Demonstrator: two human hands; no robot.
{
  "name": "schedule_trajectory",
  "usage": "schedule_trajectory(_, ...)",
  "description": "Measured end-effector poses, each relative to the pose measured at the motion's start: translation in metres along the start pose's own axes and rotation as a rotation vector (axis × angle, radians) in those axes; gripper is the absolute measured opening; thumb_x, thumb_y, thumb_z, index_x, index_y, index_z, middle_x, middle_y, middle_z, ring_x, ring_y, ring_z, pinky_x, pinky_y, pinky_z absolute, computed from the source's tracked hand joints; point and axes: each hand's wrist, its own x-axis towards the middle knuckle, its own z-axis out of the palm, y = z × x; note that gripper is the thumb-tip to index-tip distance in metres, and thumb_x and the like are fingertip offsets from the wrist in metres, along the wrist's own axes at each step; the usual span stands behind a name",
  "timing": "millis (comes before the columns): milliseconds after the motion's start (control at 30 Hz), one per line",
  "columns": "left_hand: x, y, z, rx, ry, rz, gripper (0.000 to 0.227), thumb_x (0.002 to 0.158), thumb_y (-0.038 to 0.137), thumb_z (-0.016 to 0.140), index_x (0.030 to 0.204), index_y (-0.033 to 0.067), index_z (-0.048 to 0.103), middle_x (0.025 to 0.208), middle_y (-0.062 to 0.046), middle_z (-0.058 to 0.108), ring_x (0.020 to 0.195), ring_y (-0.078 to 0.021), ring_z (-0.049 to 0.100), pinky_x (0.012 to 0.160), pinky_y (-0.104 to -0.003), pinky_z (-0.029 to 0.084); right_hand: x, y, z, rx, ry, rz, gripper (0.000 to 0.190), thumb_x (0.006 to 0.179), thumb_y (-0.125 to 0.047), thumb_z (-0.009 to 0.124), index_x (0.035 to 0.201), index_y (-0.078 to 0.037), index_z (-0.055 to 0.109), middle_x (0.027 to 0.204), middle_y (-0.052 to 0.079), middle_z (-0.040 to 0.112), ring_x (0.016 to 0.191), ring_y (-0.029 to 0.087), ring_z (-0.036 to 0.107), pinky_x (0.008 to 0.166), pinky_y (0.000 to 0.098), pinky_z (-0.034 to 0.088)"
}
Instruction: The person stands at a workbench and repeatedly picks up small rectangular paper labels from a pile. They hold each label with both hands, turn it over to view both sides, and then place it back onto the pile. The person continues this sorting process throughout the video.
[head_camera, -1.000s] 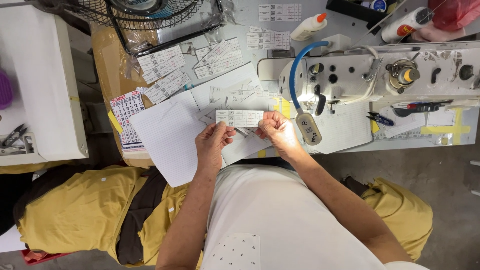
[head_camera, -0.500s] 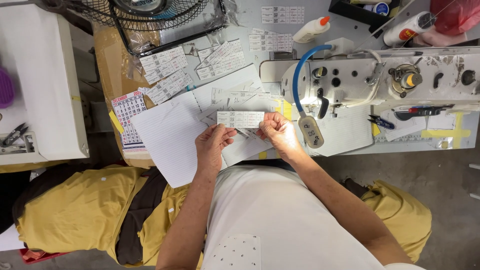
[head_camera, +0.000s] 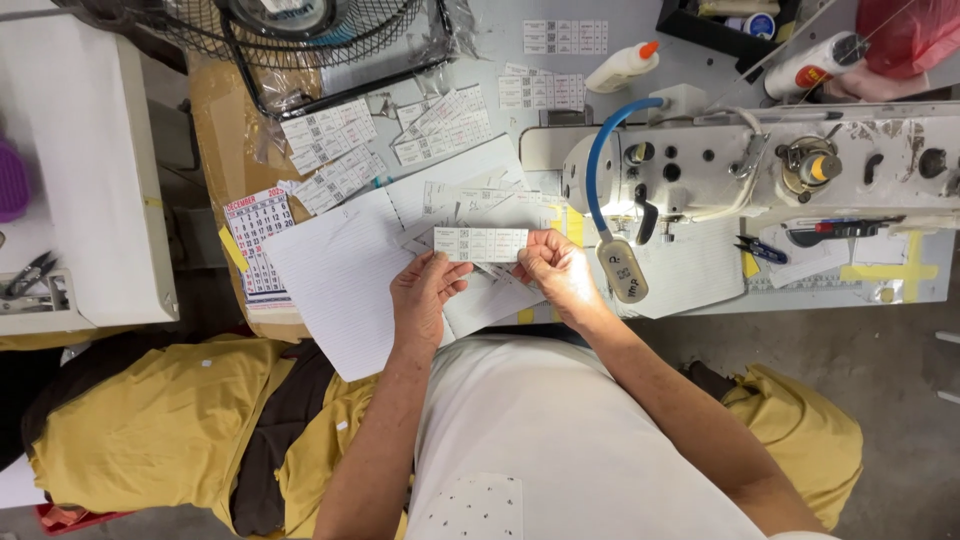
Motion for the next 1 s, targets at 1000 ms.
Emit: schedule_trajectory(1000, 0.067, -0.005, -0.028, 0.151, -0.059, 0.219, 0.012, 0.097, 0.010, 0.070, 0.101, -0.0014, 0.072, 0.070, -0.017, 0.070, 0.060, -0.0185, 0.072, 0.057, -0.025, 0.062, -0.001, 0.009, -0.008, -0.039, -0.025, 0.025, 0.021, 0.097, -0.004, 0.067, 0.115, 0.005, 0.063, 0.089, 0.016, 0.078, 0.071, 0.015, 0.073, 0.063, 0.0213, 0.060)
